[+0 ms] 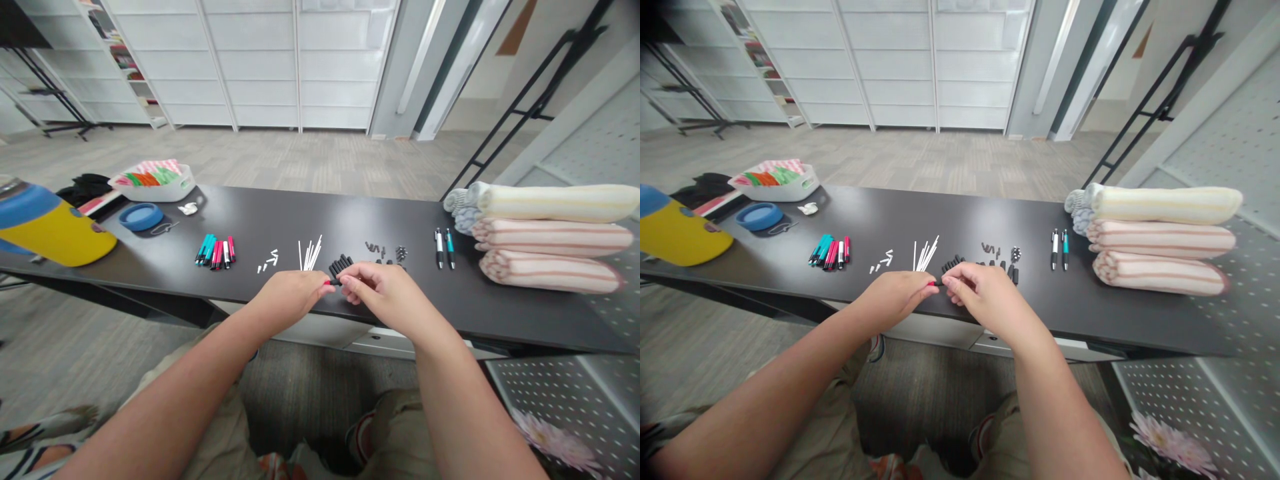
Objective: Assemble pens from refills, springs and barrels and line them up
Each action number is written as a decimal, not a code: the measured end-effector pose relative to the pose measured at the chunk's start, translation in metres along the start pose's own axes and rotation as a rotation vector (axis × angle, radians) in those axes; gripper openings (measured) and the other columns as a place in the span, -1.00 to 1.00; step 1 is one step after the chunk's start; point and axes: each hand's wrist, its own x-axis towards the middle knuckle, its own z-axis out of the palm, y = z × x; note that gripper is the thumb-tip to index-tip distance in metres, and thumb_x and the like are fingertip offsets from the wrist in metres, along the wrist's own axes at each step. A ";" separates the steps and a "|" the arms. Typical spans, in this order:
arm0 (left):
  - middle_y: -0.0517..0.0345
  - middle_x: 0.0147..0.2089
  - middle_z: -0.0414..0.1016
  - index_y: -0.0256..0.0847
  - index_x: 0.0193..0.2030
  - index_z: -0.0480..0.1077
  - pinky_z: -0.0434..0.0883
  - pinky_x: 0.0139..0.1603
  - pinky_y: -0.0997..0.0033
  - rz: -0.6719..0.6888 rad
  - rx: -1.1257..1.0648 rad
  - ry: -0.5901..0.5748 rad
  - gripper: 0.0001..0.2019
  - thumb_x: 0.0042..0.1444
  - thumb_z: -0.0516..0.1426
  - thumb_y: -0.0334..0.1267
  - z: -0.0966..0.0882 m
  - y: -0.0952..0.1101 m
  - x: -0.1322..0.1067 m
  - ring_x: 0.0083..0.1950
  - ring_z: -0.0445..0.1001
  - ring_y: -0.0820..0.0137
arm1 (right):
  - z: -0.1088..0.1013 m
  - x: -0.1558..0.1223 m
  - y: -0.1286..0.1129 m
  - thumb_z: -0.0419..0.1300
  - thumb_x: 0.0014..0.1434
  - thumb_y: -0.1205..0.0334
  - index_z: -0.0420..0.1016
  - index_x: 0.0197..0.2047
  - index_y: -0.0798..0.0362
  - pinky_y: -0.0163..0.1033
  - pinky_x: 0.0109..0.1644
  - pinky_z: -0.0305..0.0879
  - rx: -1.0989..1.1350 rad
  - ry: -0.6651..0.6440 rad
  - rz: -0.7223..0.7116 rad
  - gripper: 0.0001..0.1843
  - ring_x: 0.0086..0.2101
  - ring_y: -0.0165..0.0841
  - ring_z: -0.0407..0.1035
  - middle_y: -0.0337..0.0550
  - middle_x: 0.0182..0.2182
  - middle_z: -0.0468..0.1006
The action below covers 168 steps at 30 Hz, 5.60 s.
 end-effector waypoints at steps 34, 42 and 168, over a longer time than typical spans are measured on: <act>0.27 -0.38 0.41 -0.13 -0.01 0.46 0.23 -0.27 0.41 -0.123 -0.487 0.147 -0.69 0.55 -0.07 -0.10 -0.010 0.005 -0.007 -0.35 0.41 0.39 | -0.011 0.004 0.019 0.37 0.29 -0.09 0.61 -0.07 0.00 -0.22 -0.30 0.40 0.468 0.356 -0.007 -0.66 -0.41 -0.35 0.44 -0.19 -0.39 0.57; 0.27 -0.36 0.42 -0.13 -0.02 0.46 0.21 -0.27 0.40 -0.123 -0.482 0.144 -0.69 0.54 -0.06 -0.10 -0.009 0.004 -0.007 -0.35 0.41 0.40 | -0.010 0.004 0.018 0.38 0.30 -0.04 0.61 -0.08 0.01 -0.25 -0.30 0.37 0.489 0.351 -0.005 -0.70 -0.40 -0.36 0.44 -0.22 -0.40 0.56; 0.06 -0.16 0.67 -0.21 -0.01 0.53 0.48 -0.07 0.34 0.131 -0.045 0.174 -0.67 0.54 0.03 -0.06 0.004 -0.003 -0.013 -0.11 0.65 0.28 | 0.000 -0.009 -0.019 0.21 0.45 0.11 0.58 -0.06 -0.05 -0.23 -0.25 0.22 -0.362 -0.087 -0.170 -0.85 -0.32 -0.31 0.48 -0.21 -0.29 0.67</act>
